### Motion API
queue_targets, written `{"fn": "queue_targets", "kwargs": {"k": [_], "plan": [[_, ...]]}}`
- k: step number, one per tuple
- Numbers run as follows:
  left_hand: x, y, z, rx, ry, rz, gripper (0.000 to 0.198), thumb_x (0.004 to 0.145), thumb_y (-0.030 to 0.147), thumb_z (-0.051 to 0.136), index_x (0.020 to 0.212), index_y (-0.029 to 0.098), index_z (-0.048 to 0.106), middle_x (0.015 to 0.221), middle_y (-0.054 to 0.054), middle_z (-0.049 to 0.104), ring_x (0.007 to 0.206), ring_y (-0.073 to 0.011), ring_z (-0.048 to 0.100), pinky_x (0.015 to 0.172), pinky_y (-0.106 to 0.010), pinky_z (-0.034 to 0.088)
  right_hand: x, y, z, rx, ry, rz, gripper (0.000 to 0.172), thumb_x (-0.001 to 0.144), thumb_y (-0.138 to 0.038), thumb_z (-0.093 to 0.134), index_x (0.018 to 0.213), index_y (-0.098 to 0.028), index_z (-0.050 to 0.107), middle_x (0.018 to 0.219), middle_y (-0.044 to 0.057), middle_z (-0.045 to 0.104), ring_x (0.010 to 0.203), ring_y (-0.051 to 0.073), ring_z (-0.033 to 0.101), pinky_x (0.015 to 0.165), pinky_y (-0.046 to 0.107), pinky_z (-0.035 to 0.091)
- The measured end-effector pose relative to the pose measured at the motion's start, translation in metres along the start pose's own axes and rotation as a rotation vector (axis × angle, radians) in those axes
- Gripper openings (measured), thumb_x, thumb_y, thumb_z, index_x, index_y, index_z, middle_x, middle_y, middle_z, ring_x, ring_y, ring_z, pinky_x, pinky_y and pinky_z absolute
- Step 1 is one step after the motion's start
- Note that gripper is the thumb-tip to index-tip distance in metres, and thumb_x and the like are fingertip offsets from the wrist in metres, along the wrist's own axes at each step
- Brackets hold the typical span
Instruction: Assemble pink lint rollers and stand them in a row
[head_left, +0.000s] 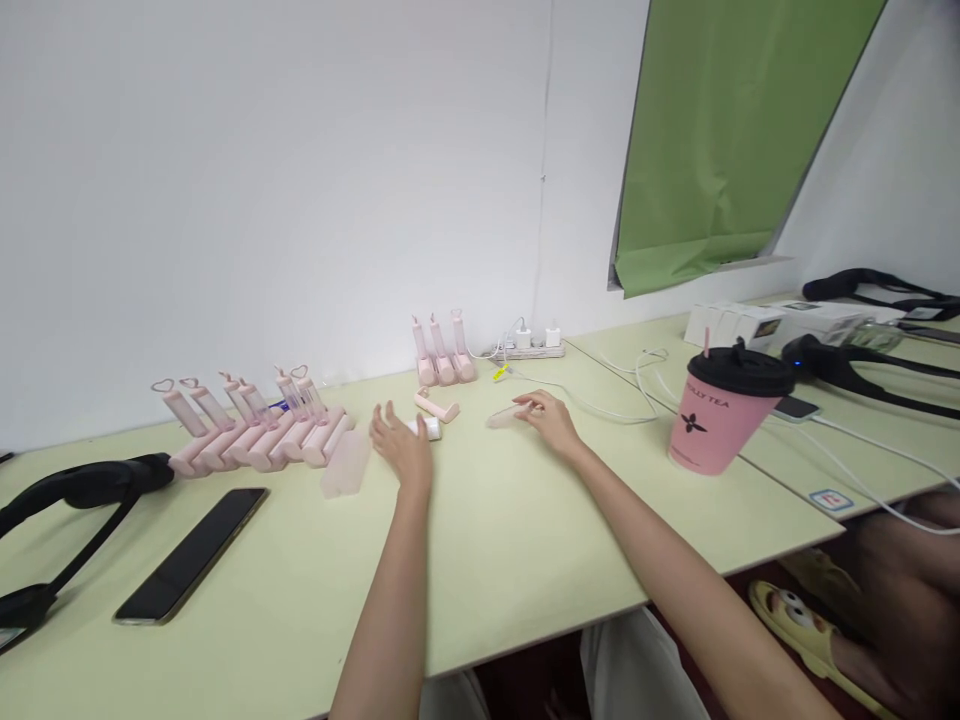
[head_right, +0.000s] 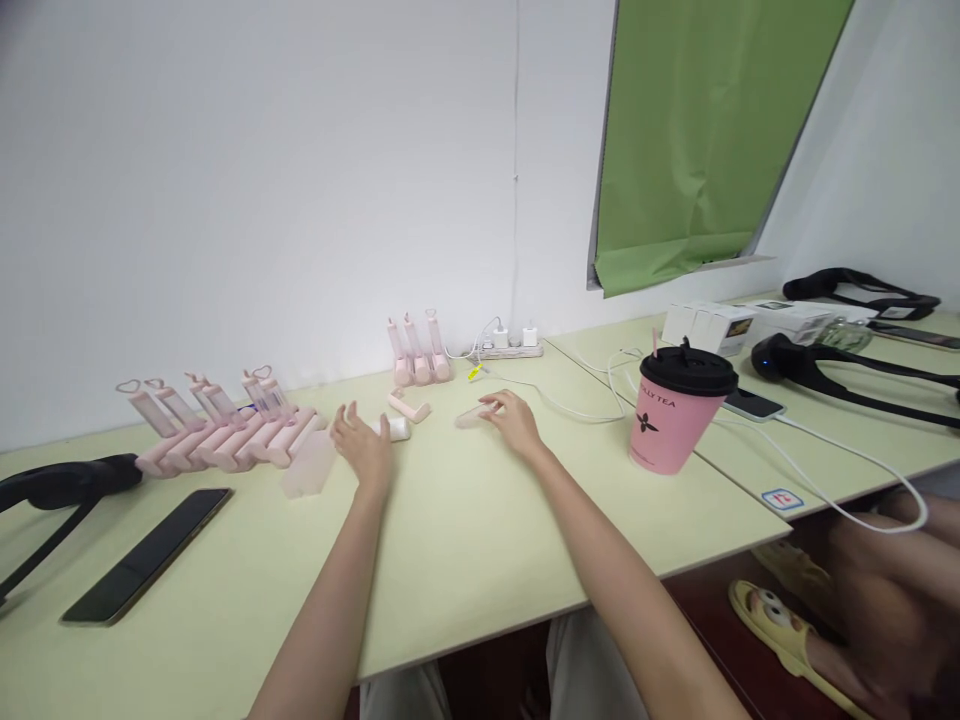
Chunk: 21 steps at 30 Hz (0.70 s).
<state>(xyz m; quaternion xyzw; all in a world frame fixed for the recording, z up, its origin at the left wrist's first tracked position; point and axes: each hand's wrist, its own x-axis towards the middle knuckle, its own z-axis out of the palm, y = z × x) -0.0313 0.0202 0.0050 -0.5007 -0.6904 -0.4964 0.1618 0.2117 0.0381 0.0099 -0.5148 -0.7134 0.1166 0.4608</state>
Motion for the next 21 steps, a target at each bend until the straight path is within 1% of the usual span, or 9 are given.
{"fn": "queue_targets", "kwargs": {"k": [2,4,6,9,11,14,16,17,21], "plan": [[-0.008,0.017,-0.003,-0.106,-0.155,0.316,0.046,0.081,0.038,0.044,0.122,0.016,0.038,0.129,-0.014,0.037,0.118,-0.0278,0.033,0.095,-0.045,0.030,-0.001,-0.010,0.006,0.247,-0.081,0.012,0.029,0.068,-0.034,0.063,0.095,-0.023,0.063,0.096,0.003,0.062,0.076,0.015,0.055,0.072,0.029,0.041],[-0.018,0.033,-0.003,-0.212,-0.365,0.592,0.039,0.083,0.036,0.041,0.118,0.017,0.042,0.120,-0.011,0.046,0.113,-0.0233,0.039,0.095,-0.040,0.032,-0.003,-0.018,0.012,0.450,-0.181,0.052,0.036,0.064,-0.036,0.066,0.097,-0.022,0.062,0.094,0.003,0.063,0.071,0.013,0.056,0.069,0.028,0.044],[-0.028,0.045,-0.002,-0.259,-0.530,0.704,0.032,0.086,0.036,0.037,0.109,0.017,0.048,0.105,-0.008,0.056,0.101,-0.0201,0.048,0.089,-0.037,0.037,-0.004,-0.023,0.016,0.593,-0.255,0.095,0.041,0.061,-0.036,0.068,0.099,-0.021,0.060,0.093,0.003,0.064,0.068,0.012,0.058,0.067,0.028,0.046],[-0.037,0.050,0.002,-0.274,-0.638,0.681,0.028,0.085,0.040,0.038,0.093,0.018,0.053,0.088,-0.005,0.059,0.087,-0.0183,0.052,0.078,-0.033,0.041,-0.003,-0.024,0.016,0.661,-0.302,0.107,0.044,0.063,-0.037,0.067,0.102,-0.020,0.058,0.095,0.005,0.063,0.072,0.014,0.059,0.068,0.028,0.047],[-0.037,0.047,0.004,-0.273,-0.648,0.618,0.024,0.084,0.038,0.041,0.090,0.018,0.053,0.086,-0.005,0.059,0.084,-0.0178,0.052,0.075,-0.031,0.042,-0.001,-0.018,0.012,0.586,-0.287,0.058,0.039,0.072,-0.041,0.058,0.105,-0.021,0.057,0.100,0.006,0.062,0.085,0.016,0.058,0.077,0.031,0.044],[-0.034,0.040,0.006,-0.257,-0.627,0.514,0.020,0.085,0.034,0.041,0.094,0.018,0.051,0.083,-0.005,0.058,0.081,-0.0175,0.053,0.072,-0.031,0.042,0.000,-0.001,0.003,0.184,-0.064,0.026,0.033,0.083,-0.040,0.043,0.108,-0.024,0.055,0.115,0.007,0.056,0.108,0.022,0.046,0.090,0.040,0.033],[-0.033,0.037,0.007,-0.244,-0.621,0.490,0.020,0.085,0.033,0.041,0.095,0.018,0.051,0.080,-0.004,0.057,0.081,-0.0179,0.053,0.071,-0.031,0.042,-0.001,0.015,-0.002,-0.167,0.083,0.067,0.031,0.081,-0.037,0.047,0.107,-0.023,0.056,0.122,0.010,0.050,0.114,0.027,0.038,0.091,0.046,0.026],[-0.032,0.036,0.007,-0.236,-0.622,0.493,0.019,0.085,0.032,0.042,0.095,0.019,0.051,0.079,-0.003,0.057,0.082,-0.0182,0.054,0.072,-0.031,0.042,-0.002,0.022,-0.004,-0.301,0.096,0.093,0.031,0.079,-0.035,0.049,0.106,-0.022,0.057,0.122,0.011,0.050,0.114,0.028,0.037,0.090,0.047,0.025],[-0.031,0.035,0.006,-0.205,-0.606,0.517,0.016,0.084,0.031,0.044,0.092,0.019,0.051,0.077,-0.003,0.056,0.086,-0.0190,0.054,0.074,-0.032,0.042,-0.004,0.029,-0.004,-0.502,-0.066,0.090,0.020,0.078,-0.032,0.051,0.092,-0.022,0.062,0.102,0.009,0.062,0.097,0.025,0.049,0.085,0.044,0.025]]}}
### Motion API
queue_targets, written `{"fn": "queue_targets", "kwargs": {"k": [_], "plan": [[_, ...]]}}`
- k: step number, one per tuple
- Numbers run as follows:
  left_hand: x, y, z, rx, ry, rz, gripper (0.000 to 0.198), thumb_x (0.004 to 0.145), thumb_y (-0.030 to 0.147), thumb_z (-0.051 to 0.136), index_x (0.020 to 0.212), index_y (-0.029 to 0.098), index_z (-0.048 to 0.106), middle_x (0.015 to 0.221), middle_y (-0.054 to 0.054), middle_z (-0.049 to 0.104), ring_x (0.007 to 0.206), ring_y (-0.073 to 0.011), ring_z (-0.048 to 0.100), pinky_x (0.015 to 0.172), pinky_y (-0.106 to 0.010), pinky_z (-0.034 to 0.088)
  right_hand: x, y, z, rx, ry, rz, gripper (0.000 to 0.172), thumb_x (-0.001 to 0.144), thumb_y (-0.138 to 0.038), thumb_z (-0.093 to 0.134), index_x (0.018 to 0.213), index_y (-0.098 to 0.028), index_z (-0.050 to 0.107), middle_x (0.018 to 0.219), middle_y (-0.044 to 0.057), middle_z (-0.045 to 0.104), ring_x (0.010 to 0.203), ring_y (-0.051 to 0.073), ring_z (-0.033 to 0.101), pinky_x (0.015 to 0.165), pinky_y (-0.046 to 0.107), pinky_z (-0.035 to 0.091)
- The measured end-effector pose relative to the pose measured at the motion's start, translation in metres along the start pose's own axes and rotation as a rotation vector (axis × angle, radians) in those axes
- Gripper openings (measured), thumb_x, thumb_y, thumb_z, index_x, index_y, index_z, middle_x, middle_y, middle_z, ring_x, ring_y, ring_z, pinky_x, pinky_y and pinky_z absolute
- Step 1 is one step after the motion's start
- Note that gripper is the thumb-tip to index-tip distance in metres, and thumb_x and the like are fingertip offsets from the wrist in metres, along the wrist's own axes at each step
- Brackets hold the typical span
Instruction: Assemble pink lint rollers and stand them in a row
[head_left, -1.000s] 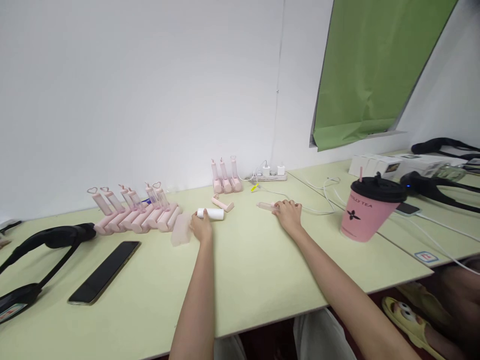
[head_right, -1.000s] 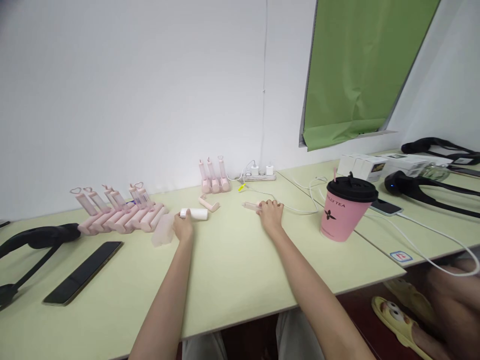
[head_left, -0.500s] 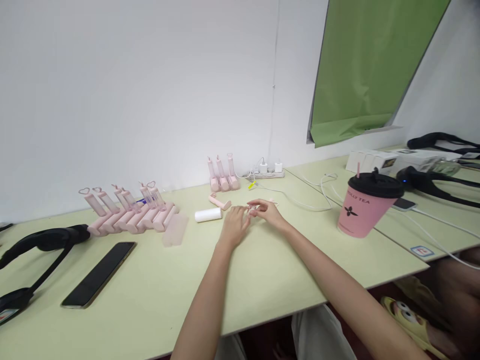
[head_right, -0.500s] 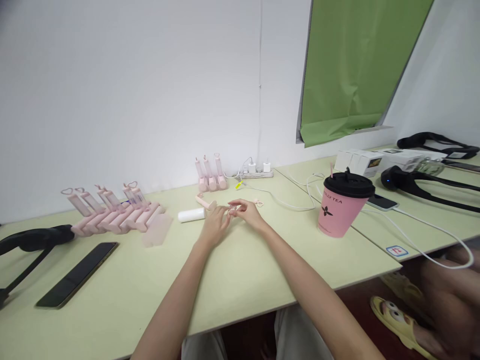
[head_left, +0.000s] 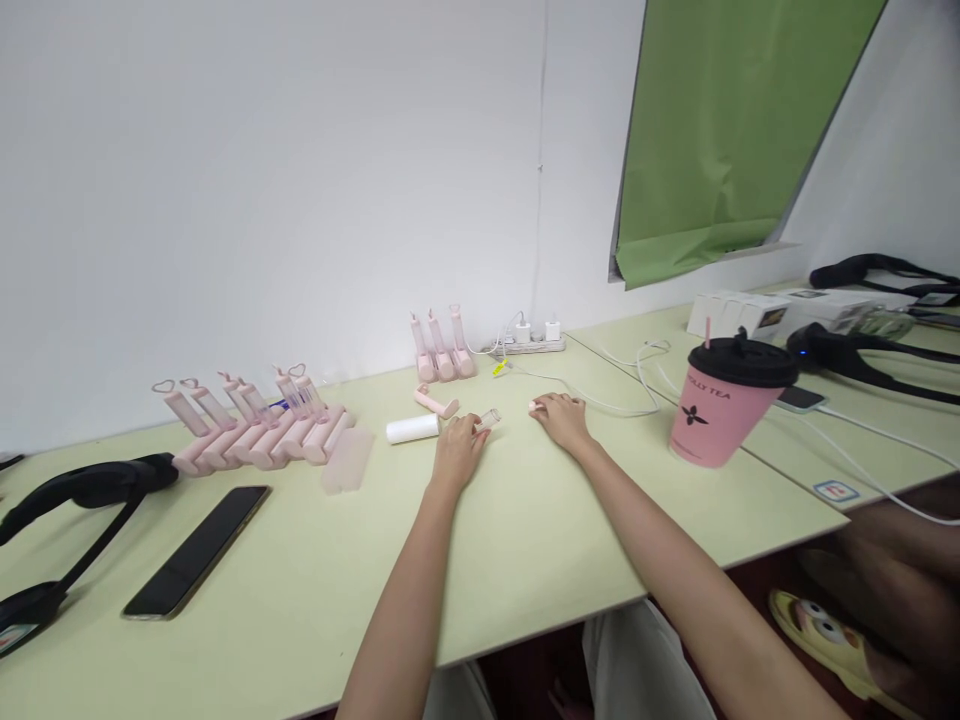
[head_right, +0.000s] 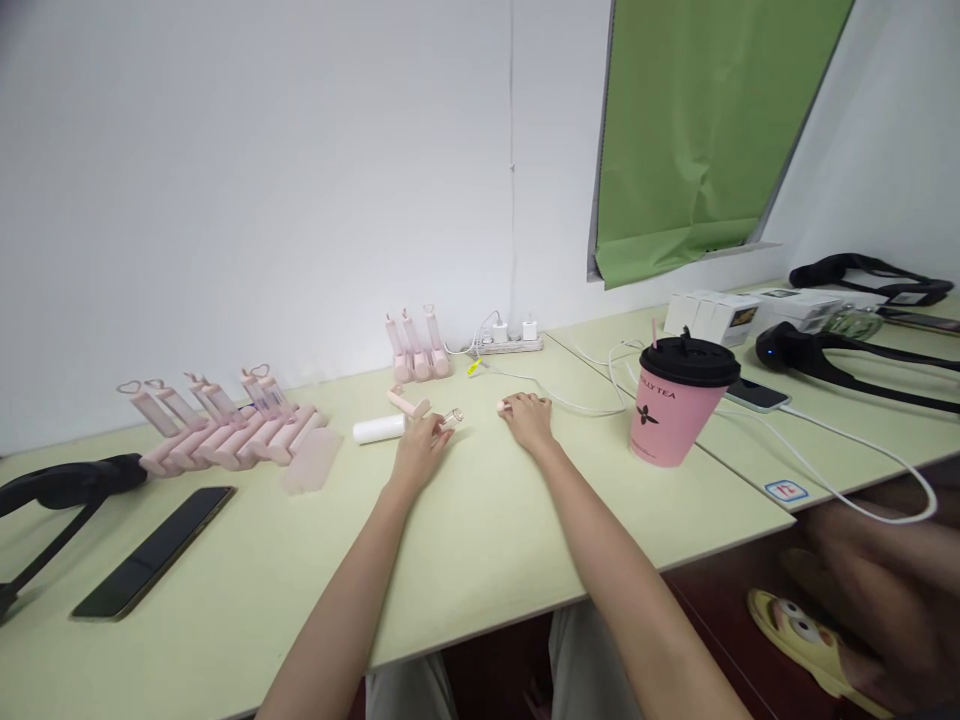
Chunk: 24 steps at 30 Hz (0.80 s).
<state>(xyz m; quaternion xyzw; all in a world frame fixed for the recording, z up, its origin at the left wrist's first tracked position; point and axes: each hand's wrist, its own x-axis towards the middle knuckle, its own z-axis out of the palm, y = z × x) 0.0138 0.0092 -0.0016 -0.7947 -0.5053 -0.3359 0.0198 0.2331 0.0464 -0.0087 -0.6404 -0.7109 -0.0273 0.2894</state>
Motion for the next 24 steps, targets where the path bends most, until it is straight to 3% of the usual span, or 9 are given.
{"fn": "queue_targets", "kwargs": {"k": [3,6,12,19,24], "plan": [[0.000,-0.003,-0.001,0.023,0.033,0.020,0.013,0.083,0.028,0.046,0.090,0.019,0.051,0.082,-0.005,0.056,0.095,-0.0203,0.052,0.077,-0.032,0.041,-0.002,-0.019,-0.004,0.053,-0.048,-0.180,0.017,0.079,-0.030,0.052,0.090,-0.022,0.062,0.092,0.006,0.065,0.090,0.021,0.053,0.086,0.040,0.025],[0.000,-0.007,-0.002,0.046,0.023,0.029,0.011,0.082,0.027,0.047,0.089,0.019,0.050,0.084,-0.006,0.056,0.093,-0.0204,0.052,0.076,-0.032,0.042,-0.007,-0.040,-0.009,0.224,-0.113,-0.354,0.021,0.080,-0.028,0.051,0.098,-0.022,0.059,0.096,0.005,0.064,0.088,0.018,0.055,0.080,0.032,0.033],[-0.002,-0.005,-0.008,0.120,-0.077,0.096,0.013,0.084,0.029,0.042,0.088,0.020,0.050,0.081,-0.006,0.056,0.096,-0.0215,0.051,0.078,-0.033,0.041,-0.013,-0.046,-0.011,0.354,-0.146,-0.436,0.022,0.083,-0.017,0.042,0.099,-0.019,0.058,0.093,0.006,0.061,0.087,0.017,0.054,0.077,0.028,0.039],[-0.004,0.012,-0.016,0.234,-0.282,0.110,0.026,0.088,0.037,0.029,0.099,0.020,0.046,0.085,-0.006,0.058,0.078,-0.0191,0.058,0.067,-0.028,0.041,-0.011,-0.044,-0.007,0.147,-0.126,-0.495,0.020,0.083,-0.009,0.037,0.081,-0.015,0.056,0.086,0.008,0.055,0.085,0.017,0.050,0.074,0.026,0.039],[-0.003,0.014,-0.014,0.325,-0.327,0.119,0.027,0.087,0.039,0.031,0.098,0.020,0.047,0.080,-0.007,0.060,0.074,-0.0196,0.059,0.063,-0.026,0.040,-0.013,-0.041,-0.011,-0.077,-0.190,-0.470,0.016,0.084,-0.021,0.042,0.080,-0.016,0.057,0.083,0.009,0.059,0.071,0.016,0.053,0.063,0.025,0.034]]}}
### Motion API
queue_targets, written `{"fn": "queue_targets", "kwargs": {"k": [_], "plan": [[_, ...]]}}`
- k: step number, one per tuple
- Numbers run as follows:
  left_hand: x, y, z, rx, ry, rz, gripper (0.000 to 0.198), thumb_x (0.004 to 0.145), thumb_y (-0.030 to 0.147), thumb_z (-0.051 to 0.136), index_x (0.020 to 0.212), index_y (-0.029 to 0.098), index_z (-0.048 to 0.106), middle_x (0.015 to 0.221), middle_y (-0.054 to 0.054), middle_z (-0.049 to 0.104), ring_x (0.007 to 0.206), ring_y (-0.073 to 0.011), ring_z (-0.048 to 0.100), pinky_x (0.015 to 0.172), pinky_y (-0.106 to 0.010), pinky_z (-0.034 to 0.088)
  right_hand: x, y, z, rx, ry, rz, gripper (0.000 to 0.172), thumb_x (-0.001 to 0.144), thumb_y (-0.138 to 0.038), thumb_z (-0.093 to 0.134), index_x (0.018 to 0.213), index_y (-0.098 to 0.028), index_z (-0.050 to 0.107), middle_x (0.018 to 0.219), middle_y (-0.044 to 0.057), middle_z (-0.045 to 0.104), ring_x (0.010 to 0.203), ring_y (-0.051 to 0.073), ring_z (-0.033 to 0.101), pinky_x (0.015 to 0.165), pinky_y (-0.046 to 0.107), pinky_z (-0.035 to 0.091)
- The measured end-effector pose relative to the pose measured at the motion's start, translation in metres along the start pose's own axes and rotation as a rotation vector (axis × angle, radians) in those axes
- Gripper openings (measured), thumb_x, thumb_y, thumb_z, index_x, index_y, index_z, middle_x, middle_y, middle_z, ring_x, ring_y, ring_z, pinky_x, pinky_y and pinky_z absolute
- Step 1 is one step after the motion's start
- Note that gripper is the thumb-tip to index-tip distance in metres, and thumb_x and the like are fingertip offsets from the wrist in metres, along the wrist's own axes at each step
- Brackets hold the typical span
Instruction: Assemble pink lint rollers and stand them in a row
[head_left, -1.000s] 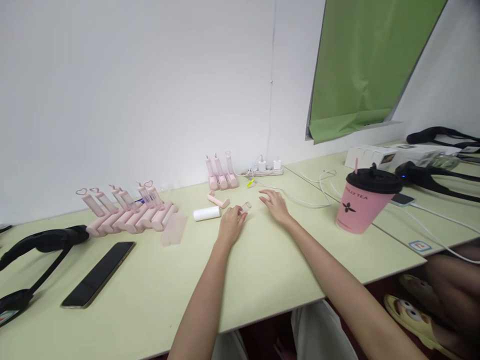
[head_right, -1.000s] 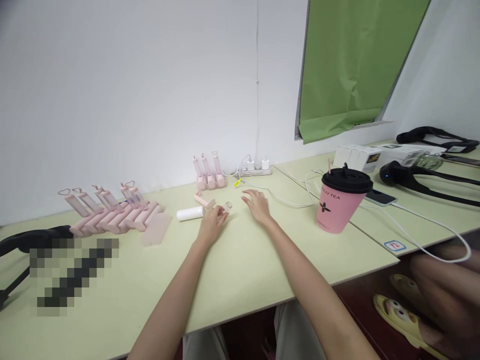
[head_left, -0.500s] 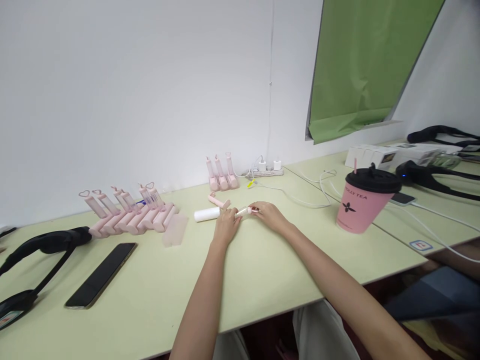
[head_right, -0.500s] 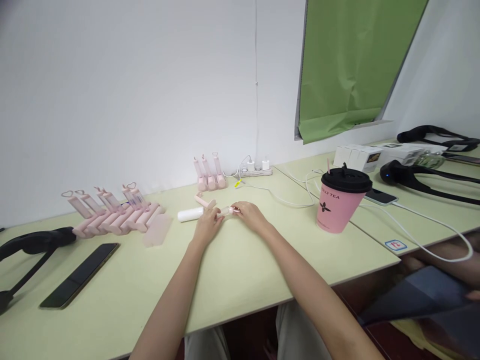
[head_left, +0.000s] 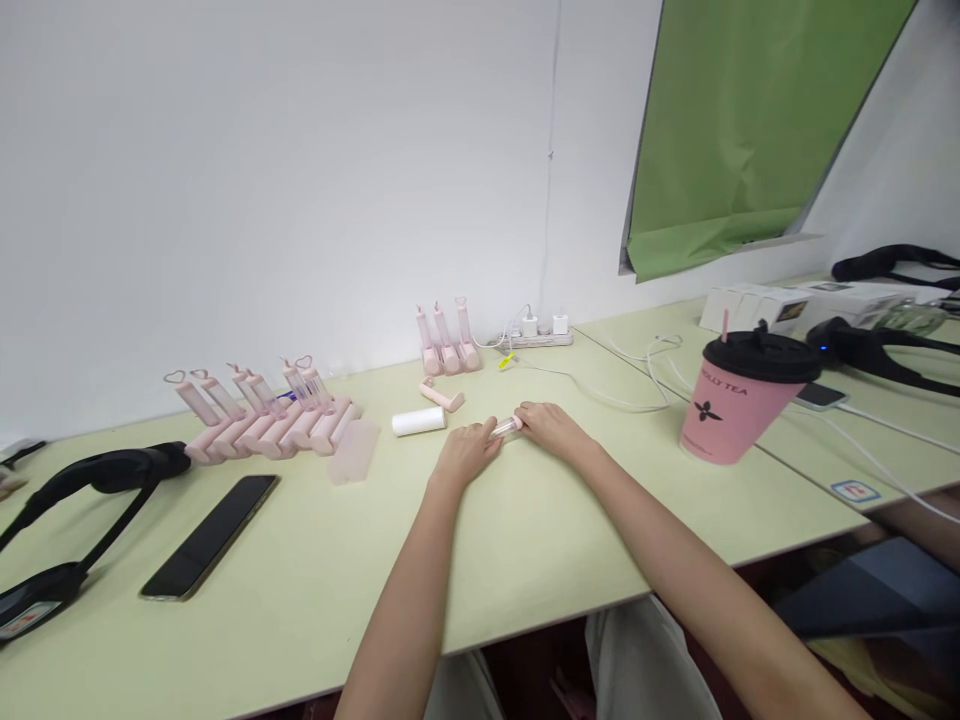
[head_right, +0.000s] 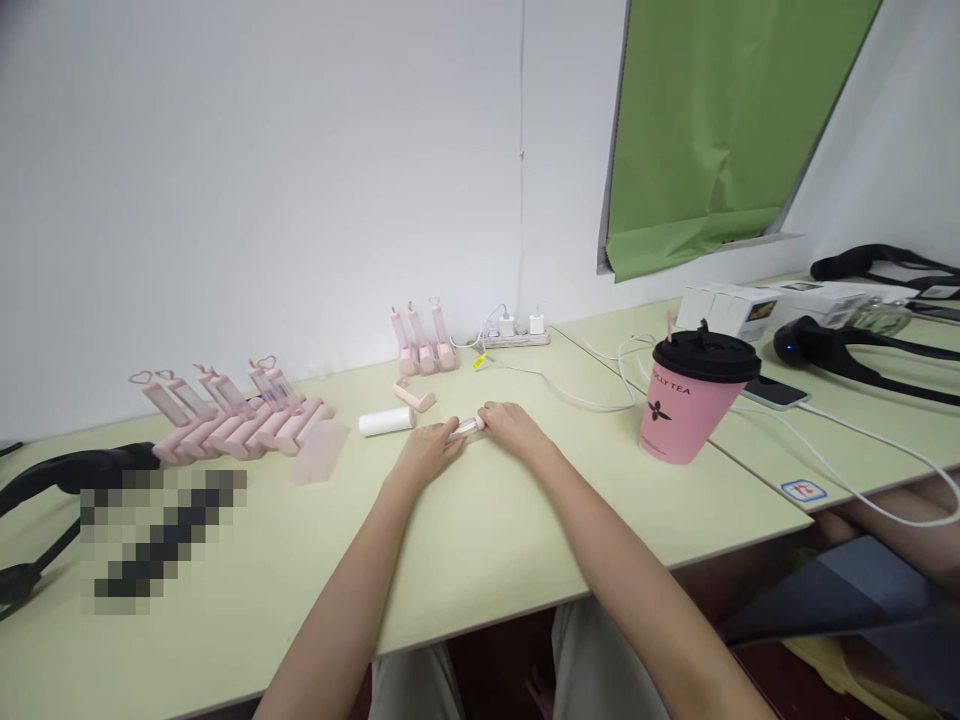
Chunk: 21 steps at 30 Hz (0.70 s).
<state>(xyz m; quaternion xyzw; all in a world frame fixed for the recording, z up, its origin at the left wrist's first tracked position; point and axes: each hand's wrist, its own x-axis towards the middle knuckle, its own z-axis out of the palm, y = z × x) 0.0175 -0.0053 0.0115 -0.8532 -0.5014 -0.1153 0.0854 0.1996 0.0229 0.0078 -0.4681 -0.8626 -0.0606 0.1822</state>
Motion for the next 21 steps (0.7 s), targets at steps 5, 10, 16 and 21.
{"fn": "queue_targets", "kwargs": {"k": [5,10,16,21], "plan": [[0.000,0.002,0.003,0.032,-0.019,-0.007,0.024,0.086,0.038,0.034,0.094,0.020,0.048,0.075,-0.007,0.061,0.072,-0.0208,0.060,0.062,-0.027,0.040,-0.002,0.000,0.003,-0.103,-0.042,0.013,0.018,0.082,-0.024,0.044,0.078,-0.016,0.060,0.081,0.011,0.063,0.069,0.018,0.056,0.060,0.027,0.031],[0.000,0.005,0.002,0.043,-0.062,0.005,0.017,0.083,0.031,0.040,0.090,0.019,0.049,0.076,-0.008,0.062,0.073,-0.0220,0.060,0.061,-0.028,0.041,-0.001,-0.003,0.007,-0.129,-0.091,0.004,0.020,0.079,-0.021,0.044,0.076,-0.015,0.063,0.079,0.013,0.064,0.072,0.020,0.057,0.063,0.028,0.032],[0.000,0.010,-0.003,0.039,-0.133,-0.004,0.018,0.084,0.030,0.038,0.091,0.018,0.049,0.080,-0.009,0.061,0.077,-0.0212,0.060,0.066,-0.029,0.042,-0.002,-0.005,0.006,-0.176,-0.155,0.013,0.024,0.080,-0.023,0.042,0.079,-0.013,0.064,0.080,0.014,0.064,0.075,0.021,0.057,0.063,0.028,0.034],[0.000,0.014,-0.007,0.093,-0.182,0.005,0.020,0.085,0.029,0.037,0.094,0.016,0.048,0.084,-0.009,0.061,0.082,-0.0203,0.059,0.069,-0.029,0.042,-0.001,-0.009,0.002,-0.249,-0.198,-0.003,0.025,0.079,-0.021,0.041,0.083,-0.011,0.064,0.082,0.013,0.064,0.077,0.020,0.058,0.065,0.027,0.035]]}}
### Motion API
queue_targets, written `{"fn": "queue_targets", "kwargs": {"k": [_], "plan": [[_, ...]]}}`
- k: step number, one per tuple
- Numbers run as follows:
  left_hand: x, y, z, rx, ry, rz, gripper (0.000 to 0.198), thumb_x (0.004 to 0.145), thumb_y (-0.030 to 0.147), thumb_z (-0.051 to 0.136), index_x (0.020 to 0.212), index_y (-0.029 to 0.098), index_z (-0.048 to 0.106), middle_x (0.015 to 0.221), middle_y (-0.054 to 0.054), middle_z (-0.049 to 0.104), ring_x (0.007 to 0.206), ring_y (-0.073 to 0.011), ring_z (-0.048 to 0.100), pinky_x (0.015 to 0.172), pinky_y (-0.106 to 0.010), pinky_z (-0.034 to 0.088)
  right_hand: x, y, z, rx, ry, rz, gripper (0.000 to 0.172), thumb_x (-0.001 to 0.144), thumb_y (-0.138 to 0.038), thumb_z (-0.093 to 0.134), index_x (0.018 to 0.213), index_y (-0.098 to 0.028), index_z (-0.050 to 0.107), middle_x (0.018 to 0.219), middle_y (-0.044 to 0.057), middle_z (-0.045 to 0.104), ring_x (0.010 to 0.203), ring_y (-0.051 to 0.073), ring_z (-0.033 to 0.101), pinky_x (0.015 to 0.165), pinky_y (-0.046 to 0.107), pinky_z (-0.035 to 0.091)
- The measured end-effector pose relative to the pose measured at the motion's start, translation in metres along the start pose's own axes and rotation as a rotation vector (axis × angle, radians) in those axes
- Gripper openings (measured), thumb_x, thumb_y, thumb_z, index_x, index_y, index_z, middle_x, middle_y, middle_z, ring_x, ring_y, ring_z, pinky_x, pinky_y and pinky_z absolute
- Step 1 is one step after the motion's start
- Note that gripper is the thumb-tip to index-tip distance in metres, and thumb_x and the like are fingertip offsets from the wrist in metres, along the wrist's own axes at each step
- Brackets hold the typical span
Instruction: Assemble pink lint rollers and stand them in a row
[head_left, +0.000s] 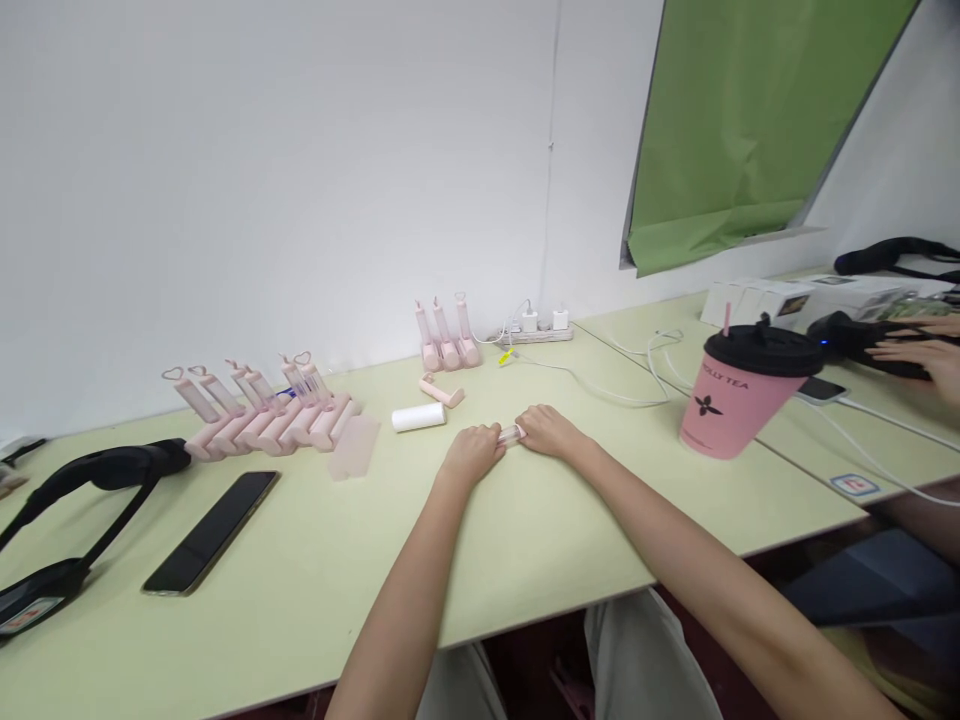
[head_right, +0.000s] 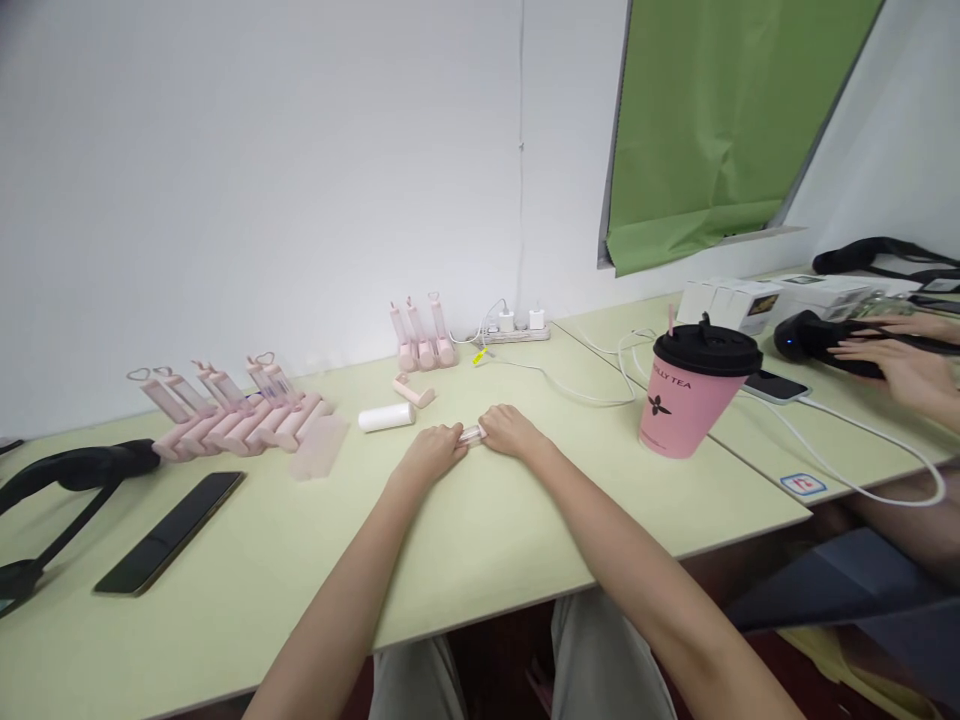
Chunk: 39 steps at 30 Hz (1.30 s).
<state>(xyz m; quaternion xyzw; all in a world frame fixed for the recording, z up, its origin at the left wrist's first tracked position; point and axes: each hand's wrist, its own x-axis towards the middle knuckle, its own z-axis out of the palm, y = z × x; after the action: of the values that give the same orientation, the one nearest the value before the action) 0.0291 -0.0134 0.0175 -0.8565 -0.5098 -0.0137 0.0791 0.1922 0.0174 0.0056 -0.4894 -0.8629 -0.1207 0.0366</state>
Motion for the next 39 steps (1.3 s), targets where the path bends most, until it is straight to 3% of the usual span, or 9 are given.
{"fn": "queue_targets", "kwargs": {"k": [22,34,39], "plan": [[0.002,0.008,0.003,0.014,0.065,-0.056,0.015,0.083,0.019,0.039,0.091,0.012,0.049,0.083,-0.011,0.062,0.080,-0.0218,0.061,0.064,-0.029,0.044,-0.003,-0.008,-0.012,-0.017,-0.001,0.026,0.025,0.076,-0.014,0.041,0.085,-0.009,0.063,0.083,0.015,0.063,0.081,0.021,0.058,0.066,0.027,0.035],[-0.003,0.002,-0.002,-0.087,-0.068,0.011,0.021,0.080,0.018,0.038,0.091,0.014,0.055,0.091,-0.010,0.060,0.086,-0.0194,0.058,0.072,-0.028,0.043,-0.008,-0.021,-0.009,0.014,0.012,0.040,0.022,0.076,-0.017,0.045,0.085,-0.010,0.064,0.085,0.014,0.064,0.084,0.021,0.058,0.069,0.027,0.036],[-0.003,0.007,0.001,-0.073,-0.033,-0.036,0.020,0.081,0.019,0.037,0.092,0.014,0.053,0.088,-0.010,0.060,0.085,-0.0197,0.058,0.071,-0.028,0.042,-0.006,-0.018,-0.007,0.008,0.031,0.070,0.020,0.075,-0.015,0.045,0.080,-0.011,0.064,0.082,0.013,0.064,0.080,0.020,0.058,0.066,0.026,0.036]]}}
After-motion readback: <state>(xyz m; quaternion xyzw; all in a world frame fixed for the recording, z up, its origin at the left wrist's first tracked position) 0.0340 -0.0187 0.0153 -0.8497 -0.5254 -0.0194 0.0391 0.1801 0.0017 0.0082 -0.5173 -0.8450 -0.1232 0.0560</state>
